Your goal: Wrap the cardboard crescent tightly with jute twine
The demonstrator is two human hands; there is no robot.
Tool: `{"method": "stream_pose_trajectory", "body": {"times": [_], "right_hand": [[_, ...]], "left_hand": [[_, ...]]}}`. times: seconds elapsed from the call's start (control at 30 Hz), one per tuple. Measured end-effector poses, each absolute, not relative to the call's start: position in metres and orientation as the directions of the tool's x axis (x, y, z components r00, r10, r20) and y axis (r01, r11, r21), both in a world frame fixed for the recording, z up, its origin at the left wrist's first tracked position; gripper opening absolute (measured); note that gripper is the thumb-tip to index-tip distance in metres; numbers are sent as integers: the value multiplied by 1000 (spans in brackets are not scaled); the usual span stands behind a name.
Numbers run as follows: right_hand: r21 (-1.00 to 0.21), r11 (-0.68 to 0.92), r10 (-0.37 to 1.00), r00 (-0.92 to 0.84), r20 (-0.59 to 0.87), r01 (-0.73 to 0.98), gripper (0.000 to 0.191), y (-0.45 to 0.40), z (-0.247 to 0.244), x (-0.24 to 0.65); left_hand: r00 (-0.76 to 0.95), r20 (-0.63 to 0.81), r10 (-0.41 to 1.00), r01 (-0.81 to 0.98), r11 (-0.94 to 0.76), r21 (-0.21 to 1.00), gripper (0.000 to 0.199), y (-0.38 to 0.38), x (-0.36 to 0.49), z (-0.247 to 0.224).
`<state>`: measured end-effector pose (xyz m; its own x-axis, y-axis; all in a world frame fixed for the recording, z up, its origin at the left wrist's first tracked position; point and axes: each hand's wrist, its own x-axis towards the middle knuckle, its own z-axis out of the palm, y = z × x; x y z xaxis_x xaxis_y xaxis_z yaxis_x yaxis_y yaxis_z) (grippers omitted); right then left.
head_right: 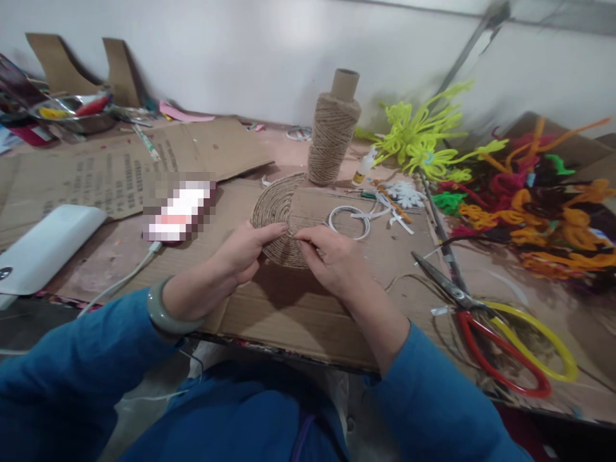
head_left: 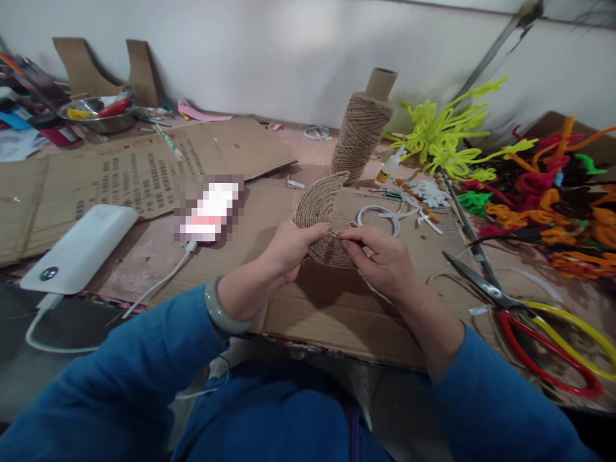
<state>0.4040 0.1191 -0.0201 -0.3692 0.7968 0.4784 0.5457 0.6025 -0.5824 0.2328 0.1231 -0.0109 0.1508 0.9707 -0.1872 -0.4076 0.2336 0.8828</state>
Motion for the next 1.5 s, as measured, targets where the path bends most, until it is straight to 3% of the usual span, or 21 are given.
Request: {"method": "stream_pose_trajectory", "body": {"times": [0.13,0.23,0.5,0.7,0.87,1.1,1.27,1.5], "right_hand": [[-768,418,907,-265,326,485,18,121,-15,402],[-826,322,936,-284,206,463,21,122,-13,401],[-854,270,950,-266,162,445,16,121,-14,396],[-925,144,968,-245,57,351,29,121,-9,397],[-888,221,956,-268,117,404,23,122,-14,396],[-949,112,969,-242,39,295,35,128,-13,402],[-977,37,978,-210,-8,212,30,128,-10,400],[-972,62,978,-209,14,225,29,128,-15,399]], "left_hand": [[139,-183,973,-410,225,884,27,120,236,-10],[127,-176,976,-393,212,895,26,118,238,-11],[117,-213,970,-365,241,899,14,113,240,-4],[135,-194,972,-396,232,888,26,115,239,-8],[128,-194,973,-346,227,910,27,116,238,-10],[170,-185,968,-264,226,938,30,115,239,-11],[241,-171,955,-123,205,971,29,111,241,-16],[261,-151,953,-163,198,966,25,112,241,-19]]}}
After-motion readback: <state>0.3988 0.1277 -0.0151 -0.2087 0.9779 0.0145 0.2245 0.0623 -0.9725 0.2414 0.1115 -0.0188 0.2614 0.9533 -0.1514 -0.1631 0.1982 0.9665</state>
